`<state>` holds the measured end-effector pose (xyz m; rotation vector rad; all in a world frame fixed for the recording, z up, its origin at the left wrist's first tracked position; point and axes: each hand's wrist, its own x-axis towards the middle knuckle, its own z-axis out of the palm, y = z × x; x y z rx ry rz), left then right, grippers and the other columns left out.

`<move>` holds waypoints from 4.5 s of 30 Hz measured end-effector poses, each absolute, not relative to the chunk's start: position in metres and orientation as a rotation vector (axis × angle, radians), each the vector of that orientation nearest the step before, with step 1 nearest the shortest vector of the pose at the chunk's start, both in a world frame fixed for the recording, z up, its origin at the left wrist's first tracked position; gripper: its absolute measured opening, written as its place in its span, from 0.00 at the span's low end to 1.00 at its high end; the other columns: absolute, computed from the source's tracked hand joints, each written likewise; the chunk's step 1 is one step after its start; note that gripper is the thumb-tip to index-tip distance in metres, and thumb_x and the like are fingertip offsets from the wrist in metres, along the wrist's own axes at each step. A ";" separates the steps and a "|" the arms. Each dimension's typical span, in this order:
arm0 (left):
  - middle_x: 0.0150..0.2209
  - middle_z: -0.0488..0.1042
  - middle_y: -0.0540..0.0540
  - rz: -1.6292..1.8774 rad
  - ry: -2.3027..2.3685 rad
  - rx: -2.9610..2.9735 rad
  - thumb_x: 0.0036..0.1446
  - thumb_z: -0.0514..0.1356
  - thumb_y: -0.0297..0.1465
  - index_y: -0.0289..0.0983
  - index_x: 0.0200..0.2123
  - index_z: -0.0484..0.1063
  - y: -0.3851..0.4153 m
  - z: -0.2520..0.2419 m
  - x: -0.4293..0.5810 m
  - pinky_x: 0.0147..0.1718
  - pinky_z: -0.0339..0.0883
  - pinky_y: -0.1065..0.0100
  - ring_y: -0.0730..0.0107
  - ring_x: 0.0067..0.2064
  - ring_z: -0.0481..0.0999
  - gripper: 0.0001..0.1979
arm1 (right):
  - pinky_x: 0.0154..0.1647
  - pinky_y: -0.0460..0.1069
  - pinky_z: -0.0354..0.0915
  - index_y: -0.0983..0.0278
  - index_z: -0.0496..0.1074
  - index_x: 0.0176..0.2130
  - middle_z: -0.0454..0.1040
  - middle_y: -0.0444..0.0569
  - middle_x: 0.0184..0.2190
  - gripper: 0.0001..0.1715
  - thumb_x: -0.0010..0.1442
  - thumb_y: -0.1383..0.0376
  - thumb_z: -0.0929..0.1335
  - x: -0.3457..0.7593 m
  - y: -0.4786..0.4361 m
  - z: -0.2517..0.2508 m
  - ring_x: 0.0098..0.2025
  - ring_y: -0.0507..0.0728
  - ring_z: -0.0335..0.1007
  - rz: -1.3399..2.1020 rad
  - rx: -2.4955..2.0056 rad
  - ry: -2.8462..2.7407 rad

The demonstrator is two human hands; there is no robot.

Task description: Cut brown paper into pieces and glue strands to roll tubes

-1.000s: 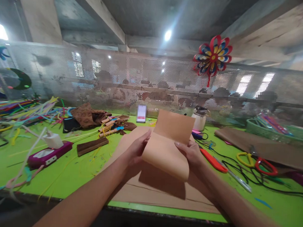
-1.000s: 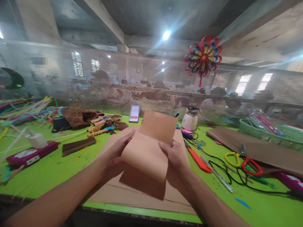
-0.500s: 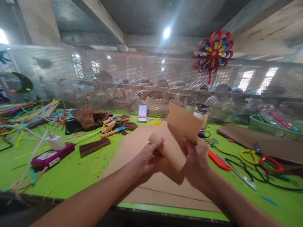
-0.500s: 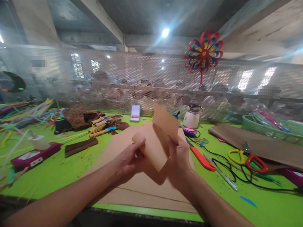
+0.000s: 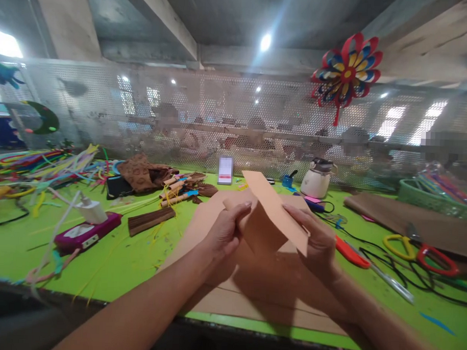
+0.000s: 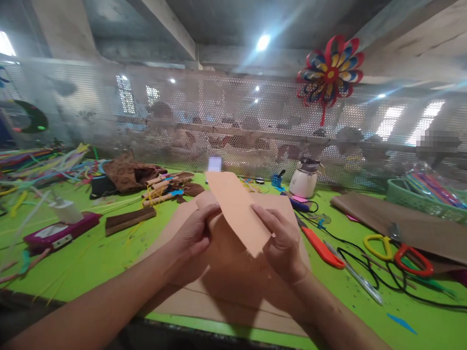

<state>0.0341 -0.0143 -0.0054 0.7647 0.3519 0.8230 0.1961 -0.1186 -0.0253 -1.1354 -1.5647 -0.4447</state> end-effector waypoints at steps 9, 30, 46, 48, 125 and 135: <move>0.40 0.79 0.42 0.908 0.335 0.789 0.53 0.64 0.34 0.33 0.45 0.74 -0.013 0.007 0.031 0.45 0.71 0.62 0.58 0.43 0.77 0.17 | 0.48 0.56 0.69 0.54 0.64 0.59 0.67 0.54 0.48 0.39 0.54 0.80 0.58 0.187 -0.114 -0.028 0.48 0.59 0.69 -0.608 -1.248 -1.643; 0.42 0.78 0.38 0.916 0.328 0.950 0.48 0.67 0.29 0.34 0.50 0.69 -0.027 0.006 0.031 0.42 0.71 0.60 0.57 0.40 0.78 0.25 | 0.57 0.62 0.62 0.57 0.54 0.64 0.59 0.58 0.60 0.37 0.58 0.76 0.60 0.184 -0.105 -0.044 0.62 0.65 0.55 -0.552 -1.233 -1.766; 0.40 0.78 0.37 0.694 0.311 1.185 0.42 0.70 0.27 0.34 0.50 0.70 -0.029 0.010 0.020 0.42 0.69 0.61 0.57 0.39 0.77 0.29 | 0.33 0.51 0.71 0.67 0.74 0.43 0.79 0.54 0.36 0.29 0.53 0.47 0.68 0.178 -0.109 -0.016 0.36 0.61 0.75 0.846 -1.203 -1.162; 0.39 0.78 0.38 0.668 0.305 1.162 0.41 0.70 0.26 0.34 0.51 0.70 -0.031 0.010 0.021 0.41 0.69 0.61 0.57 0.38 0.77 0.30 | 0.30 0.50 0.71 0.68 0.74 0.42 0.79 0.55 0.34 0.30 0.50 0.47 0.71 0.167 -0.112 -0.016 0.33 0.61 0.75 0.851 -1.197 -1.136; 0.37 0.78 0.42 0.700 0.312 1.626 0.44 0.69 0.38 0.34 0.41 0.75 -0.035 0.014 0.020 0.39 0.69 0.61 0.59 0.40 0.74 0.21 | 0.39 0.53 0.71 0.62 0.77 0.37 0.78 0.50 0.35 0.18 0.48 0.54 0.74 0.180 -0.126 0.005 0.42 0.62 0.73 0.663 -1.026 -1.270; 0.39 0.77 0.39 0.678 0.323 1.500 0.42 0.70 0.40 0.33 0.47 0.72 -0.035 0.007 0.030 0.39 0.68 0.61 0.56 0.41 0.75 0.29 | 0.37 0.52 0.72 0.65 0.77 0.38 0.79 0.50 0.34 0.20 0.47 0.57 0.75 0.167 -0.116 -0.008 0.36 0.58 0.75 0.807 -0.972 -0.953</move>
